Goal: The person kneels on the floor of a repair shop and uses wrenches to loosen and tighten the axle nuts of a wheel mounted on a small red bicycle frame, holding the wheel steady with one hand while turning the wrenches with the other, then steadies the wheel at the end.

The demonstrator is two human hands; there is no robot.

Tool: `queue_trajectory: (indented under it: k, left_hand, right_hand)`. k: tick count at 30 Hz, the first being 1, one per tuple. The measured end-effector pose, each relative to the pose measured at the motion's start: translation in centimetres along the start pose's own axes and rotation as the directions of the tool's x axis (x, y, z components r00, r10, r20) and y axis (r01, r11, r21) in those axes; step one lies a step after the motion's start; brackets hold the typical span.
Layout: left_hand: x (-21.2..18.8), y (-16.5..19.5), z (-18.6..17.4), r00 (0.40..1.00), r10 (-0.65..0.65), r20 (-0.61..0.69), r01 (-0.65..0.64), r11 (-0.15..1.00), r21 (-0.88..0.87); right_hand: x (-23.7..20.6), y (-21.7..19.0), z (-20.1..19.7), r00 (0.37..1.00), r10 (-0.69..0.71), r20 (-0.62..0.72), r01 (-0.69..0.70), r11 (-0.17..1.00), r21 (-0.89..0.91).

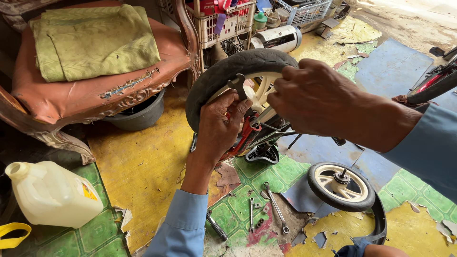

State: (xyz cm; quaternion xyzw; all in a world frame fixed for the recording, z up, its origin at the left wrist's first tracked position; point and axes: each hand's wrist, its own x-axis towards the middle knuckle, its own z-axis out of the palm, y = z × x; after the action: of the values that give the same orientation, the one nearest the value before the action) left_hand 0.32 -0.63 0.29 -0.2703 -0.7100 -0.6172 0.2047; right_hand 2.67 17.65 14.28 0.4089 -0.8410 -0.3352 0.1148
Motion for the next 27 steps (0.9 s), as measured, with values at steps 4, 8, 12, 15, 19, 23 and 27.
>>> queue_trajectory:
  k: [4,8,12,15,19,23,27]
  left_hand:
    - [-0.1,-0.1,0.1,1.0,-0.012,-0.002,0.012,1.0,-0.016]
    - [0.0,0.1,0.2,1.0,-0.023,-0.012,0.023,1.0,-0.01]
    - [0.0,0.1,0.2,1.0,-0.012,-0.019,0.012,1.0,0.016]
    - [0.0,0.0,0.3,0.999,-0.029,-0.021,0.029,0.999,-0.016]
    - [0.0,-0.1,0.3,0.999,-0.034,-0.025,0.034,0.999,-0.005]
    - [-0.1,-0.1,0.2,1.0,-0.001,-0.024,0.0,1.0,-0.018]
    - [0.0,-0.1,0.2,0.999,-0.04,-0.02,0.04,0.999,0.012]
  right_hand:
    - [-1.5,0.3,3.0,0.977,0.074,-0.2,-0.035,0.981,0.193]
    - [-3.2,0.1,6.5,0.945,0.174,-0.278,-0.054,0.919,0.39]
    - [-4.5,-2.2,10.5,0.862,0.334,-0.38,-0.024,0.778,0.628]
    - [-4.7,-4.8,13.9,0.795,0.469,-0.385,-0.009,0.643,0.766]
    - [-4.2,-8.6,17.5,0.767,0.609,-0.2,-0.056,0.374,0.926]
    - [-2.9,-12.7,19.2,0.706,0.703,-0.09,-0.051,0.177,0.983]
    - [-3.0,-13.0,19.5,0.712,0.699,-0.06,-0.041,0.126,0.991]
